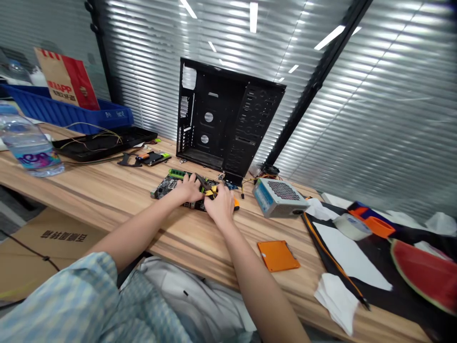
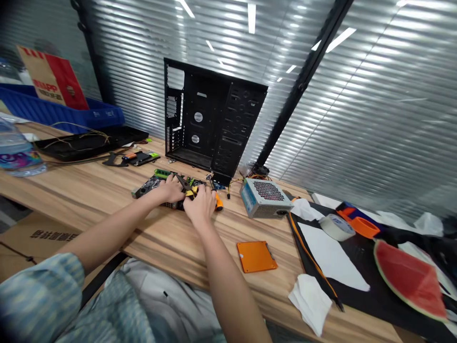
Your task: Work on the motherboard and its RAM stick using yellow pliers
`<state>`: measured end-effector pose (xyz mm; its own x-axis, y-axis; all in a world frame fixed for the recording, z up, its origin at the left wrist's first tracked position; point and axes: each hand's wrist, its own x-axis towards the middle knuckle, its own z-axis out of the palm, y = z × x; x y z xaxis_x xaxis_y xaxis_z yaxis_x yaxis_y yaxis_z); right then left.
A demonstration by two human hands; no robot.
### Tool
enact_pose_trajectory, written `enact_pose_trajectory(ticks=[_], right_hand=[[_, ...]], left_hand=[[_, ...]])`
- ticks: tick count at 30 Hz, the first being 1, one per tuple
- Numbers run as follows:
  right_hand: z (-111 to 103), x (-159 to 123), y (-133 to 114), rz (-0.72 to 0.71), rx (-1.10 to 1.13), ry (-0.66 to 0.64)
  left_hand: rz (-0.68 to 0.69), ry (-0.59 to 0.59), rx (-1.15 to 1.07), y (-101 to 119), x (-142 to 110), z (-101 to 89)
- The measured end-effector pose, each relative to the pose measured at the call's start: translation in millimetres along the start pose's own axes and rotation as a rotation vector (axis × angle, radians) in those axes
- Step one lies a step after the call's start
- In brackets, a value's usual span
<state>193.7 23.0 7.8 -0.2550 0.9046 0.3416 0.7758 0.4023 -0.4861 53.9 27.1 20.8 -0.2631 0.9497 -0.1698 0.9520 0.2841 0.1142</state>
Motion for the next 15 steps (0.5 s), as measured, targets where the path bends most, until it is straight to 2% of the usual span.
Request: enact_pose_trajectory(ticks=[15], right_hand=[[-1.7,1.9,4.1,-0.018,-0.02,0.044]], left_hand=[[0.023,0.019,0.034,7.8,-8.6,-1.8]])
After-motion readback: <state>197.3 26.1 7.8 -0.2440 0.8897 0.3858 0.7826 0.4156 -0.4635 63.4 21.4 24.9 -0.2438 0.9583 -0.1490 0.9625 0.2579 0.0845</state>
